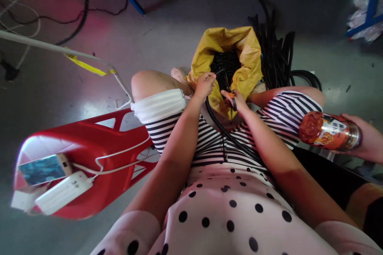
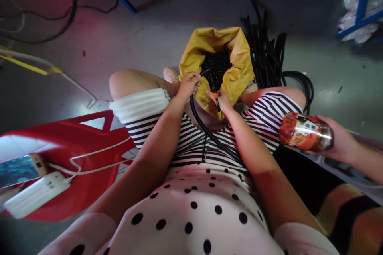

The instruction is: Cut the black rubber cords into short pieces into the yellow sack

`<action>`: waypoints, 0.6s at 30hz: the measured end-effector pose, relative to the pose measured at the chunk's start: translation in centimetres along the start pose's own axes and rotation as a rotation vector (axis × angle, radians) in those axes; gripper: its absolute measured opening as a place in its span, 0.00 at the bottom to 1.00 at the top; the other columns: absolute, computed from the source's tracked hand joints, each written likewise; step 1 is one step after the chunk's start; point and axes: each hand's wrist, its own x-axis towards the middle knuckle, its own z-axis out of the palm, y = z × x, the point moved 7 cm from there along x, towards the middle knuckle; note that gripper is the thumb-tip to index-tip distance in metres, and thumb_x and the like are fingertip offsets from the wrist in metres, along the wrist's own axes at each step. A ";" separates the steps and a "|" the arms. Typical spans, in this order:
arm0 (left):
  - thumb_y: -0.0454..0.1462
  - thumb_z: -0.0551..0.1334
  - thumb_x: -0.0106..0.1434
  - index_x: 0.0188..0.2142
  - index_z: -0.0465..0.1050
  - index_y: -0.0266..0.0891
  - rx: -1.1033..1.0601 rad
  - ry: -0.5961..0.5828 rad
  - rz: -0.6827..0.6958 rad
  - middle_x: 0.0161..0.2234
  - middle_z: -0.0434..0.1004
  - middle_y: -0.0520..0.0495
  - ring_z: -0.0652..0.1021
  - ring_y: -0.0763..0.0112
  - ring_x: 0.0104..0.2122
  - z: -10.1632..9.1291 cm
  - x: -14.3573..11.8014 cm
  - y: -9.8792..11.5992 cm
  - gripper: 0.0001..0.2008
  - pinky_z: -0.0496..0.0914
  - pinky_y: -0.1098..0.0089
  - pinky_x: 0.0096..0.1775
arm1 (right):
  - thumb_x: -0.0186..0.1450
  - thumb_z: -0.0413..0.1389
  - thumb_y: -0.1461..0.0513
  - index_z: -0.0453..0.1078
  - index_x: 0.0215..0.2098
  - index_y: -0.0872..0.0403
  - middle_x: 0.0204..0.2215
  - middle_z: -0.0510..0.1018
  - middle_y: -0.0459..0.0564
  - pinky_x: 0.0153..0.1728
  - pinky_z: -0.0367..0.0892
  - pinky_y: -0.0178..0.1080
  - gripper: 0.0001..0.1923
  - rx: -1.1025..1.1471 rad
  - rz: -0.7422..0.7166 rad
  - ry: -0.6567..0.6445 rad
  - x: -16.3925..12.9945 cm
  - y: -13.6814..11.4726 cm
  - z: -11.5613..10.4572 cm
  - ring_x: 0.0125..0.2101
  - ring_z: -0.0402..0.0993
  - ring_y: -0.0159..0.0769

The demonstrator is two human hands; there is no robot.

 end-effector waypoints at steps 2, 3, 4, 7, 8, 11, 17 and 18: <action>0.35 0.63 0.78 0.41 0.72 0.41 -0.011 0.009 0.017 0.24 0.65 0.59 0.58 0.82 0.16 -0.2 -0.1 0.3 0.06 0.51 0.77 0.20 | 0.64 0.71 0.37 0.61 0.38 0.47 0.31 0.77 0.45 0.25 0.67 0.35 0.31 0.018 0.029 0.043 0.0 0.0 -0.5 0.27 0.74 0.35; 0.35 0.64 0.78 0.41 0.72 0.41 -0.012 0.008 0.023 0.24 0.65 0.59 0.59 0.83 0.16 -0.2 -0.1 0.4 0.05 0.51 0.77 0.21 | 0.64 0.71 0.37 0.62 0.39 0.47 0.31 0.77 0.45 0.25 0.66 0.35 0.31 0.024 0.034 0.063 -0.1 0.0 -0.7 0.27 0.74 0.35; 0.36 0.65 0.77 0.41 0.72 0.41 -0.011 0.006 0.026 0.24 0.65 0.59 0.59 0.83 0.16 -0.2 -0.2 0.5 0.05 0.51 0.77 0.21 | 0.63 0.71 0.37 0.63 0.39 0.47 0.31 0.77 0.45 0.25 0.66 0.35 0.31 0.022 0.030 0.068 -0.1 -0.2 -0.7 0.27 0.74 0.35; 0.36 0.65 0.77 0.42 0.73 0.41 0.002 -0.016 0.024 0.24 0.66 0.58 0.60 0.82 0.17 0.0 -0.4 0.7 0.04 0.50 0.77 0.21 | 0.63 0.70 0.36 0.61 0.37 0.47 0.30 0.74 0.43 0.26 0.65 0.35 0.31 -0.008 -0.016 0.063 -0.3 -0.6 -0.6 0.28 0.73 0.35; 0.36 0.65 0.77 0.43 0.73 0.40 0.006 -0.027 0.022 0.24 0.66 0.58 0.59 0.82 0.16 0.1 -0.5 0.7 0.04 0.50 0.77 0.21 | 0.63 0.69 0.36 0.61 0.37 0.47 0.29 0.72 0.42 0.26 0.64 0.35 0.31 -0.030 -0.034 0.060 -0.4 -0.7 -0.6 0.28 0.72 0.35; 0.36 0.64 0.78 0.42 0.74 0.39 0.015 -0.063 0.026 0.23 0.66 0.59 0.58 0.83 0.16 0.5 -0.6 0.9 0.04 0.49 0.77 0.21 | 0.63 0.67 0.36 0.60 0.36 0.46 0.28 0.69 0.41 0.26 0.62 0.35 0.31 -0.107 -0.076 0.054 -0.6 -1.0 -0.5 0.29 0.70 0.36; 0.34 0.66 0.76 0.40 0.75 0.39 0.027 -0.108 0.038 0.23 0.66 0.58 0.60 0.83 0.17 1.0 -0.7 1.1 0.05 0.51 0.78 0.22 | 0.62 0.67 0.35 0.59 0.35 0.46 0.28 0.69 0.42 0.27 0.60 0.36 0.31 -0.149 -0.100 0.065 -0.8 -1.5 -0.7 0.31 0.69 0.37; 0.34 0.66 0.76 0.40 0.75 0.39 0.030 -0.117 0.038 0.23 0.66 0.58 0.60 0.83 0.17 1.0 -0.7 1.1 0.05 0.51 0.79 0.22 | 0.62 0.67 0.35 0.59 0.35 0.46 0.28 0.68 0.42 0.27 0.60 0.36 0.31 -0.143 -0.103 0.067 -0.8 -1.6 -0.8 0.31 0.69 0.37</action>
